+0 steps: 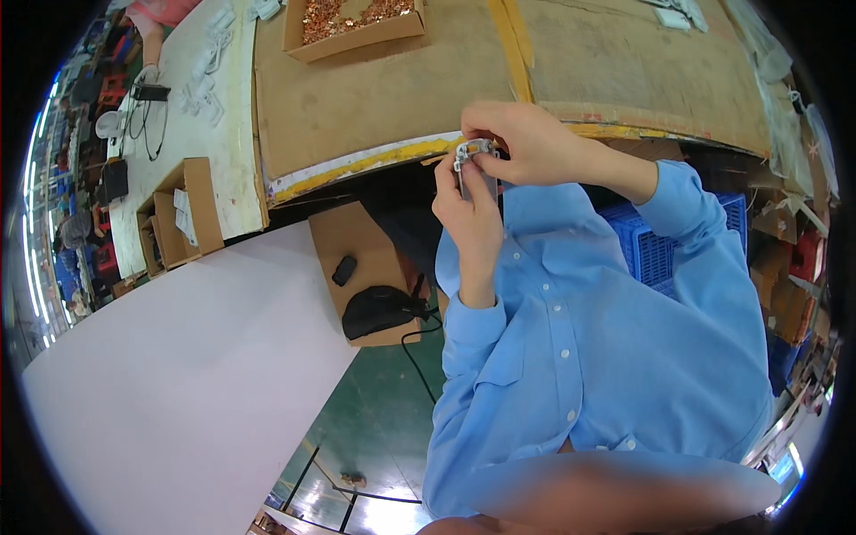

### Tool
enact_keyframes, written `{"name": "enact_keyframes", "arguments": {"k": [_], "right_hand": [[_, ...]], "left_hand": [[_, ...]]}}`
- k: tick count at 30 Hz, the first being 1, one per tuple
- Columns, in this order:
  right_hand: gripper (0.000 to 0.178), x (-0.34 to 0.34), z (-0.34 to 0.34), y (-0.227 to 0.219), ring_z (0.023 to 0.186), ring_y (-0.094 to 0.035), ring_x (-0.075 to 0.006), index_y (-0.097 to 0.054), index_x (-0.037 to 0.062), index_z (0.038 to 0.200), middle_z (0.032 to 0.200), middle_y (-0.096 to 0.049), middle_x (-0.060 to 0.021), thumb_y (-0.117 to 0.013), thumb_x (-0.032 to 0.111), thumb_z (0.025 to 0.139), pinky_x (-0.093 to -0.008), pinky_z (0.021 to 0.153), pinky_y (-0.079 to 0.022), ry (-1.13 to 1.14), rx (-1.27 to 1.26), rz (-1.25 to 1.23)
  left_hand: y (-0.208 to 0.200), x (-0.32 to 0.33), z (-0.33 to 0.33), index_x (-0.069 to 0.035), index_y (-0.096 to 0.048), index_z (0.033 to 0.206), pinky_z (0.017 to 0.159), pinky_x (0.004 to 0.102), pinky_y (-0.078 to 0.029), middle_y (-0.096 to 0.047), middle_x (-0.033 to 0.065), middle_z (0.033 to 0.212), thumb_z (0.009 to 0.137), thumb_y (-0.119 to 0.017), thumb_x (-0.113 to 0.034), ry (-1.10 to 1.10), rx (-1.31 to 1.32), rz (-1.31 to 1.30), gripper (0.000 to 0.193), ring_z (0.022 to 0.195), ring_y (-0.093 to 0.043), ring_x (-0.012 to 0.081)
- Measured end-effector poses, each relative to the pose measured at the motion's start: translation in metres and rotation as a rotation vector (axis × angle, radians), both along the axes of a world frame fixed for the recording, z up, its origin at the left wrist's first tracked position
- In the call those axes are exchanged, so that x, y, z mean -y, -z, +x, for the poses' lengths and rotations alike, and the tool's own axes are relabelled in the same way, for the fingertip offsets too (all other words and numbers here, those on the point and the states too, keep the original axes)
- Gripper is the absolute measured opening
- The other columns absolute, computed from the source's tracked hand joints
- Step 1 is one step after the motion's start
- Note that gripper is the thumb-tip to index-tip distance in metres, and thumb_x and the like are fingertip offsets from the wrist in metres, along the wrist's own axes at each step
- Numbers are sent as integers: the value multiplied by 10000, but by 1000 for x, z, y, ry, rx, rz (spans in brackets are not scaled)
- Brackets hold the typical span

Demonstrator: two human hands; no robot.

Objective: Assembling small electronic components by manually inserting metal pieces into plastic housings at a factory workbench.

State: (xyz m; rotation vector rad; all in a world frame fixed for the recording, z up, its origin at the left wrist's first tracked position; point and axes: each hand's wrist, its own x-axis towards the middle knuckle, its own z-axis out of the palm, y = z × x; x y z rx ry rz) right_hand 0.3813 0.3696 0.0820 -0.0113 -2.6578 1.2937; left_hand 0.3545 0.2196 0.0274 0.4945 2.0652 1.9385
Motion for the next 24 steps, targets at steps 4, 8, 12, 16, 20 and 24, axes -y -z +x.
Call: {"name": "enact_keyframes", "arguments": {"k": [4, 8, 12, 16, 20, 24], "right_hand": [[158, -2, 0, 0, 646, -539, -237, -541, 28, 890, 767, -533, -107, -632, 98, 782, -340, 566, -433, -30, -23, 40], [149, -3, -3, 0, 630, -540, -229, -550, 22, 871, 728, -543, -111, -635, 101, 776, -338, 553, -430, -42, 3, 3], [158, -8, -5, -1, 614, -532, -221, -553, 20, 862, 691, -543, -103, -643, 114, 772, -335, 542, -424, -60, 32, 1], [200, -12, -5, -2, 636, -552, -294, -555, 30, 826, 697, -552, -130, -656, 185, 750, -379, 553, -429, -66, 35, 70], [209, -9, -8, -2, 696, -582, -363, -544, 34, 796, 721, -576, -152, -657, 197, 731, -442, 594, -438, -90, 89, 57], [180, -4, -7, 7, 740, -608, -364, -554, 59, 826, 741, -600, -138, -647, 199, 760, -451, 619, -468, -42, 33, 33]], "left_hand": [[-2, -3, -1, 17, -560, 1130, 580, 238, -526, -655, 77, 921, 1006, -513, -175, -9, -27, 18, 233, 700, -622, 100], [-10, -1, 0, 14, -576, 1108, 569, 238, -529, -651, 68, 908, 1006, -515, -175, -5, 9, 34, 223, 705, -620, 94], [-19, 0, 1, 15, -587, 1088, 568, 241, -529, -647, 65, 903, 1000, -513, -153, 21, 79, 4, 204, 725, -612, 89], [-9, -3, -2, 26, -598, 1074, 639, 261, -533, -667, 95, 901, 977, -516, -101, 8, -105, -46, 180, 774, -639, 121], [-9, 1, 1, 18, -588, 1071, 601, 255, -565, -640, 61, 932, 988, -500, -93, 16, -27, -26, 164, 773, -616, 91], [-7, 1, -5, 35, -573, 1053, 563, 236, -517, -645, 74, 840, 993, -496, -103, 20, -64, -18, 169, 677, -627, 104]]}}
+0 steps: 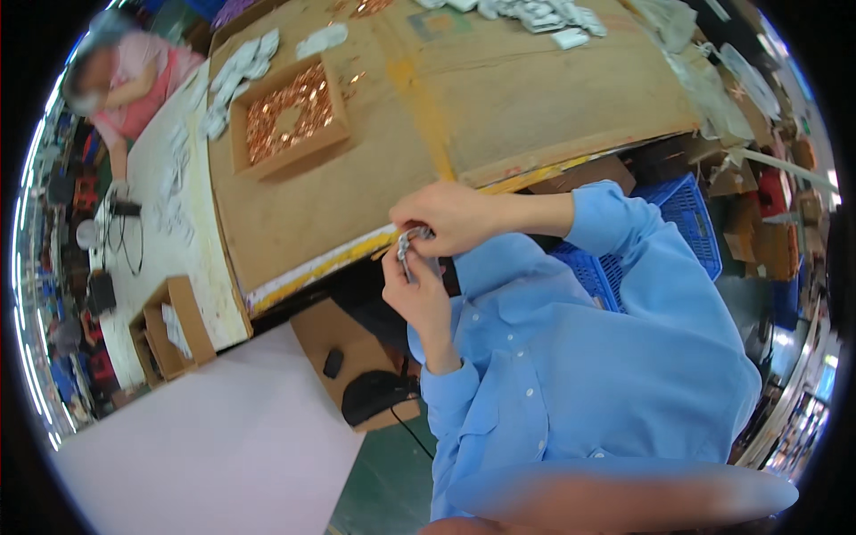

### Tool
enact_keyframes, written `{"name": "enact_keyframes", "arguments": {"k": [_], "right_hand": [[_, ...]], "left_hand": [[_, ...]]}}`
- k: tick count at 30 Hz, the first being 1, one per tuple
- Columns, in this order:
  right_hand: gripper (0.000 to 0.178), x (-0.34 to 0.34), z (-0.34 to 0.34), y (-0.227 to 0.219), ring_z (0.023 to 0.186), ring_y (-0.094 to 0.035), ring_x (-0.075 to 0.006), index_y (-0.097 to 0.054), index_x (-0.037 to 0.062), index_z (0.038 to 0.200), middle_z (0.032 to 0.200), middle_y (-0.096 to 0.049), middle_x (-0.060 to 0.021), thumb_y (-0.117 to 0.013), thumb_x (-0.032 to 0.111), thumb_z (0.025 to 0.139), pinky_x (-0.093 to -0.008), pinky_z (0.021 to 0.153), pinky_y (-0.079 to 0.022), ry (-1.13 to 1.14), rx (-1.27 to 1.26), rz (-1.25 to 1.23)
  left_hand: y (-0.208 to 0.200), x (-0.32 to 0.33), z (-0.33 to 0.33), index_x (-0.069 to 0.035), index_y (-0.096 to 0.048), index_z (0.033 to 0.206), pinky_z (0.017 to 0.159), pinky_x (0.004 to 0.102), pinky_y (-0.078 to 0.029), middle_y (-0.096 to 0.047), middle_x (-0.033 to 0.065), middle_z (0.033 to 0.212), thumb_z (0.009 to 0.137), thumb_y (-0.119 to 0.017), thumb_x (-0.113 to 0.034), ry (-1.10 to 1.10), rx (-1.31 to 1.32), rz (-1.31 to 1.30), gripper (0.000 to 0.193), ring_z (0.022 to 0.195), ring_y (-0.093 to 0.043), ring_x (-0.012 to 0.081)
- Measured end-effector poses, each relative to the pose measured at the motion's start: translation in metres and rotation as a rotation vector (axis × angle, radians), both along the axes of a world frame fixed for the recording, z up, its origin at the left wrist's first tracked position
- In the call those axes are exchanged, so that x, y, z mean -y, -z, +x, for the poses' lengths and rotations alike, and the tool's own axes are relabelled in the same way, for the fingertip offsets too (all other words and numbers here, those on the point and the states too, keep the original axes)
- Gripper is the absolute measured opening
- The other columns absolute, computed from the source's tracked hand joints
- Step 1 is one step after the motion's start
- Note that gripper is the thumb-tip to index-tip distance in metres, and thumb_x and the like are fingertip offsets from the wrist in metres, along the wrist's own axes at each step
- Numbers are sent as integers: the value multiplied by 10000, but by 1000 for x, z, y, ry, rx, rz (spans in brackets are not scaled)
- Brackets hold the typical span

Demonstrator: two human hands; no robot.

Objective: Assembling small electronic components by manually inserting metal pieces into plastic housings at a factory workbench.

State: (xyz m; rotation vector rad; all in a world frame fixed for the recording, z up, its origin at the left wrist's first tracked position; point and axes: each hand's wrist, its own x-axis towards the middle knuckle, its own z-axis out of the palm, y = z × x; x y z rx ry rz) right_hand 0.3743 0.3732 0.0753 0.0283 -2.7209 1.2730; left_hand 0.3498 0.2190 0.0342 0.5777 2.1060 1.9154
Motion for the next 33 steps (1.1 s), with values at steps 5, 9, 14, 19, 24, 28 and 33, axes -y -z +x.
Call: {"name": "enact_keyframes", "arguments": {"k": [5, 9, 14, 19, 24, 28, 33], "right_hand": [[183, -6, 12, -1, 772, -622, -352, -560, 72, 846, 777, -606, -117, -642, 215, 767, -452, 627, -486, 83, -14, 50], [195, -11, 13, -2, 814, -628, -358, -556, 75, 853, 818, -617, -121, -652, 210, 749, -462, 644, -493, 40, -29, 106], [234, -11, 14, -3, 831, -644, -353, -612, 101, 877, 830, -664, -115, -700, 224, 698, -478, 678, -497, 46, 70, 79], [249, -11, 18, 1, 818, -643, -366, -612, 81, 869, 812, -663, -131, -707, 223, 688, -478, 670, -494, 28, 46, 108], [254, -14, 19, 5, 824, -641, -371, -609, 71, 872, 820, -661, -144, -706, 225, 694, -484, 675, -491, 41, 47, 117], [258, -13, 19, 9, 820, -640, -372, -604, 71, 873, 811, -656, -144, -707, 231, 698, -488, 672, -491, 15, 2, 144], [246, -13, 25, 12, 832, -638, -367, -600, 77, 864, 810, -651, -136, -703, 230, 701, -482, 668, -493, -24, 5, 112]], "left_hand": [[-11, -11, 3, 28, -565, 1050, 528, 212, -474, -624, 45, 829, 990, -501, -107, 49, 97, 18, 161, 655, -596, 79], [-9, -9, 1, 14, -556, 1090, 552, 224, -513, -624, 60, 907, 968, -549, -149, 100, 163, 24, 203, 697, -605, 94], [-13, -9, 7, 10, -557, 1091, 558, 210, -505, -646, 72, 885, 971, -563, -180, 127, 172, 50, 225, 692, -619, 98], [-8, -9, 10, 4, -556, 1065, 549, 211, -498, -647, 67, 837, 981, -559, -191, 146, 164, 39, 213, 676, -618, 100], [12, -10, 4, -2, -556, 1050, 539, 213, -494, -645, 67, 816, 991, -551, -217, 94, -25, -8, 223, 646, -613, 98], [15, -10, 4, -4, -555, 1057, 544, 216, -496, -641, 64, 814, 991, -554, -228, 115, 27, 40, 233, 642, -613, 103], [1, -8, 16, 1, -544, 1059, 578, 215, -493, -628, 60, 835, 981, -547, -150, 140, 129, 57, 170, 699, -609, 97]]}}
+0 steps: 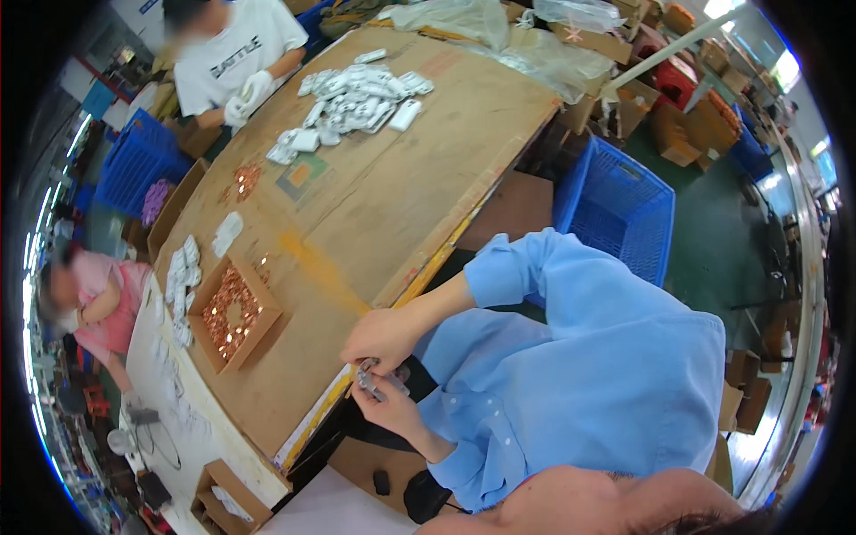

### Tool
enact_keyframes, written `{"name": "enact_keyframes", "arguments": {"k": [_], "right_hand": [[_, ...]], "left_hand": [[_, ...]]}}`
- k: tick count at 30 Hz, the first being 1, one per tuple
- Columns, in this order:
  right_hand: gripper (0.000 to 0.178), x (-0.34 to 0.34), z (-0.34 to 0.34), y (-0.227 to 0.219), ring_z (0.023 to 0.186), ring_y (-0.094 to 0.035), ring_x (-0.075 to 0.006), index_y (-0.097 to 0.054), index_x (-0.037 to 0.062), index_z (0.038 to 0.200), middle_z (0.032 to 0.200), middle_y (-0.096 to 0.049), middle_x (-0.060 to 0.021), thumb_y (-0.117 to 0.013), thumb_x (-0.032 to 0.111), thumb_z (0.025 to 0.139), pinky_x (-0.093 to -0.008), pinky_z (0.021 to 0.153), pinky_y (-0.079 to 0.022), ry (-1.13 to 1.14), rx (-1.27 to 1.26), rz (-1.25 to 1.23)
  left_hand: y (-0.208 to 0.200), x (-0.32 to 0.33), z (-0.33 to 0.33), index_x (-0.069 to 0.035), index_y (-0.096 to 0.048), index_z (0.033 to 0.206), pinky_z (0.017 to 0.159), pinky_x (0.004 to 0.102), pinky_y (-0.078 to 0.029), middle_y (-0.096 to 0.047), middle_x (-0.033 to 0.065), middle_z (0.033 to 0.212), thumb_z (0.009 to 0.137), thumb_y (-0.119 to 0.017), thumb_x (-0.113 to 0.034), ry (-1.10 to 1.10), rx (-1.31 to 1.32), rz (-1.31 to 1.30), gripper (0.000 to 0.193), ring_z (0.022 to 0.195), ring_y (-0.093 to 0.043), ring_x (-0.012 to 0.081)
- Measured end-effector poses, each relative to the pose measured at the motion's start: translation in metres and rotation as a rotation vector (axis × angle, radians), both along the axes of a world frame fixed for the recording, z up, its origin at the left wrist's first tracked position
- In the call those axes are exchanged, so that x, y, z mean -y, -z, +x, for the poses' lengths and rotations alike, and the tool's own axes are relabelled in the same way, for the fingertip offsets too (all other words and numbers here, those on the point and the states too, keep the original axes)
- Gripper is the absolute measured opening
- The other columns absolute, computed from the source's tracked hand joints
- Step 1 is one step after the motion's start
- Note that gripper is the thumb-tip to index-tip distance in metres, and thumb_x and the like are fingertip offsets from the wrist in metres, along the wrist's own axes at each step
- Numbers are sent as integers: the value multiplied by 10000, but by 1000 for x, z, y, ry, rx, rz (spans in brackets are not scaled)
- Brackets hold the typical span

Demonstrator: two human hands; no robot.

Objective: Assembling small electronic components by manually inserting metal pieces into plastic housings at a factory workbench.

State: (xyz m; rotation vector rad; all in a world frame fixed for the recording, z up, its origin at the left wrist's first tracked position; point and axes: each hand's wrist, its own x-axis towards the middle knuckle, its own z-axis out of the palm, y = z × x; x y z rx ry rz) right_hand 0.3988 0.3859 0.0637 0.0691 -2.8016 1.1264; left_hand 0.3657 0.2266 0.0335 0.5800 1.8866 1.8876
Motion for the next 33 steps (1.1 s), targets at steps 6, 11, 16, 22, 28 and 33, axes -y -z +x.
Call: {"name": "enact_keyframes", "arguments": {"k": [6, 11, 16, 22, 28, 33], "right_hand": [[245, 8, -4, 16, 820, -633, -346, -594, 79, 898, 831, -630, -110, -682, 252, 747, -456, 657, -493, 15, -87, -52], [300, -13, 9, 22, 753, -635, -301, -565, 80, 972, 839, -625, -114, -704, 303, 826, -404, 620, -490, 140, -193, -201], [331, -96, 16, 48, 612, -532, -189, -580, 31, 724, 629, -554, -103, -688, 317, 851, -360, 581, -450, 664, -217, -333], [320, -237, 40, 48, 621, -522, -167, -613, 4, 791, 690, -580, -101, -675, 305, 878, -339, 595, -437, 1039, -223, -155], [320, -324, 95, 64, 968, -557, -322, -623, 32, 906, 957, -612, -138, -717, 329, 831, -419, 815, -444, 1208, -372, 564], [651, -349, 124, 82, 1203, -483, -376, -509, 5, 1286, 1305, -486, -226, -669, 456, 844, -462, 1028, -389, 1331, -127, 801]], "left_hand": [[18, 38, -15, 46, -586, 1036, 705, 250, -501, -666, 71, 892, 927, -608, -86, 51, -70, -176, 172, 801, -602, 95], [22, 41, -42, 35, -591, 1067, 678, 238, -496, -654, 74, 910, 909, -636, -86, -63, 30, -139, 204, 766, -599, 107], [28, 77, -116, 8, -568, 1107, 649, 241, -509, -671, 112, 995, 914, -630, -105, -391, -25, -92, 232, 791, -651, 146], [22, 107, -244, -15, -541, 1159, 430, 194, -352, -586, 31, 800, 905, -651, -179, -444, -11, -249, 321, 529, -468, 67], [28, 97, -372, 43, -514, 1238, 439, 240, -417, -615, 81, 776, 870, -678, -172, -592, -123, -364, 457, 515, -515, 111], [48, 82, -457, 69, -517, 1239, 620, 315, -527, -605, 182, 1094, 838, -699, -223, -665, -234, -456, 528, 779, -629, 183]]}}
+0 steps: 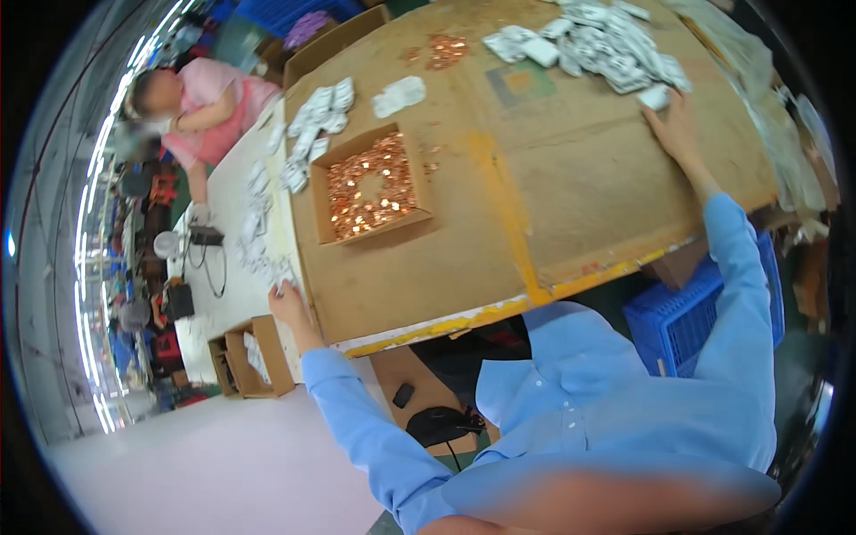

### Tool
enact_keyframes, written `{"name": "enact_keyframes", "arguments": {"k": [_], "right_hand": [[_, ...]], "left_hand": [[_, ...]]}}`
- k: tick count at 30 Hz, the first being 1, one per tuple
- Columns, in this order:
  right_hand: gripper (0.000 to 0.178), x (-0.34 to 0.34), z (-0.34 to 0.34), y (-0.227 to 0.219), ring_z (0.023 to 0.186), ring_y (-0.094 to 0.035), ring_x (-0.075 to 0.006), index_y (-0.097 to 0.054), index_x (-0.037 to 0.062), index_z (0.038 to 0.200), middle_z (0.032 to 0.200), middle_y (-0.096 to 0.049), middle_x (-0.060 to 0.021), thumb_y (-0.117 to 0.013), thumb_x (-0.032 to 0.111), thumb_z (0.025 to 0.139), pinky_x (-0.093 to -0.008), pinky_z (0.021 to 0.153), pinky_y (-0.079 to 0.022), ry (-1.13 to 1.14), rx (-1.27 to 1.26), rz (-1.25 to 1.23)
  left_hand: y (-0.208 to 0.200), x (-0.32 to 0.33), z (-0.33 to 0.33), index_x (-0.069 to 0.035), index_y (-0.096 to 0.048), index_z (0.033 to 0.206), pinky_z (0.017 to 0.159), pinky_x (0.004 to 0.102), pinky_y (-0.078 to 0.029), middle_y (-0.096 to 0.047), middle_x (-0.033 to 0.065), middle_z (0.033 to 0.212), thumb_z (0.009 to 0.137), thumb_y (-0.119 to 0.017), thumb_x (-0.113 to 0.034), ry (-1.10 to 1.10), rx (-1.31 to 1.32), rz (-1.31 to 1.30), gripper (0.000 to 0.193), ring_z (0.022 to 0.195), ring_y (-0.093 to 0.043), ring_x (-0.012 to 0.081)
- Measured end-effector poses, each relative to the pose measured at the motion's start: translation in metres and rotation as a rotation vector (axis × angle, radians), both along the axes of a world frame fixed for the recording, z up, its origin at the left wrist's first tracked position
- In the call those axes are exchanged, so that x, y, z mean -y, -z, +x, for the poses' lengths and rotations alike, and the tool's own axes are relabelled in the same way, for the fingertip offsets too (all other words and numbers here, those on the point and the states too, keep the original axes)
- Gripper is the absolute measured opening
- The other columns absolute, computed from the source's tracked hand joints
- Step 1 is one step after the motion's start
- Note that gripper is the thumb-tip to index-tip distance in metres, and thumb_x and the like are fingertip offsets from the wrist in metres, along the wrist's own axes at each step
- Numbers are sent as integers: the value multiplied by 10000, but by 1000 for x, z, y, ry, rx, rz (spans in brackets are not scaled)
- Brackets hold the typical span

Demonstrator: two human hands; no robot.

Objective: Assembling small electronic components by manually inserting metal pieces into plastic housings at a factory workbench.

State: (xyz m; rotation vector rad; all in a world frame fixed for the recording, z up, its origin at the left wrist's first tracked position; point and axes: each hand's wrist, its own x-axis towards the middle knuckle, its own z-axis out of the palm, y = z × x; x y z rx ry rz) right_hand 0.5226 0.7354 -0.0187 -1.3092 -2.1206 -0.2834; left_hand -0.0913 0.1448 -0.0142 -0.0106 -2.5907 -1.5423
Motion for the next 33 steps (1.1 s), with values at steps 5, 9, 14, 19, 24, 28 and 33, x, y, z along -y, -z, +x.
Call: {"name": "enact_keyframes", "arguments": {"k": [5, 9, 14, 19, 24, 28, 33], "right_hand": [[665, 3, -5, -3, 1211, -488, -416, -469, -16, 1324, 1315, -494, -267, -638, 432, 863, -457, 1018, -412, -29, 12, -93], [571, 20, -4, -6, 1058, -564, -403, -545, -10, 1178, 1158, -574, -244, -696, 393, 803, -465, 935, -456, 0, -154, -149], [690, 46, -21, -21, 1183, -491, -380, -488, -30, 1254, 1270, -515, -233, -692, 448, 800, -457, 1005, -406, -31, -308, -45], [754, 199, -58, -76, 1237, -472, -365, -435, -6, 1317, 1346, -475, -228, -776, 369, 760, -443, 1044, -381, -700, -482, -196], [754, 337, -77, -70, 1280, -430, -406, -401, 60, 1327, 1387, -440, -209, -796, 352, 754, -511, 1043, -354, -1257, -596, -168], [752, 400, -65, -72, 1330, -345, -399, -427, 60, 1315, 1377, -463, -171, -804, 347, 731, -506, 1079, -310, -1108, -657, -353], [782, 442, -58, -68, 1343, -328, -391, -431, 58, 1338, 1366, -485, -136, -805, 340, 712, -488, 1087, -293, -870, -699, -379]], "left_hand": [[15, -12, -14, 74, -490, 1314, 875, 401, -497, -568, 241, 1268, 850, -708, -295, -118, -486, -259, 631, 1024, -618, 343], [-19, -70, 62, 35, -466, 1344, 876, 411, -495, -578, 235, 1211, 898, -658, -221, 26, -492, -288, 548, 1009, -632, 318], [-54, -84, 173, -7, -508, 1281, 813, 323, -517, -554, 110, 1234, 945, -585, -154, 275, -294, 227, 374, 980, -622, 241], [-54, -106, 288, 5, -548, 1208, 812, 348, -535, -606, 108, 1140, 991, -509, -213, 718, 74, 381, 309, 984, -621, 221], [-69, -131, 384, -6, -563, 1224, 919, 417, -489, -638, 106, 1122, 1017, -328, -497, 1070, 706, 611, 582, 1064, -605, 242], [-79, -110, 403, -20, -427, 1351, 985, 435, -457, -540, 140, 1282, 1006, -299, -525, 1111, 880, 593, 625, 1159, -556, 283], [-81, -96, 409, -10, -447, 1337, 991, 440, -454, -558, 149, 1253, 974, -355, -529, 1233, 980, 540, 640, 1134, -567, 318]]}}
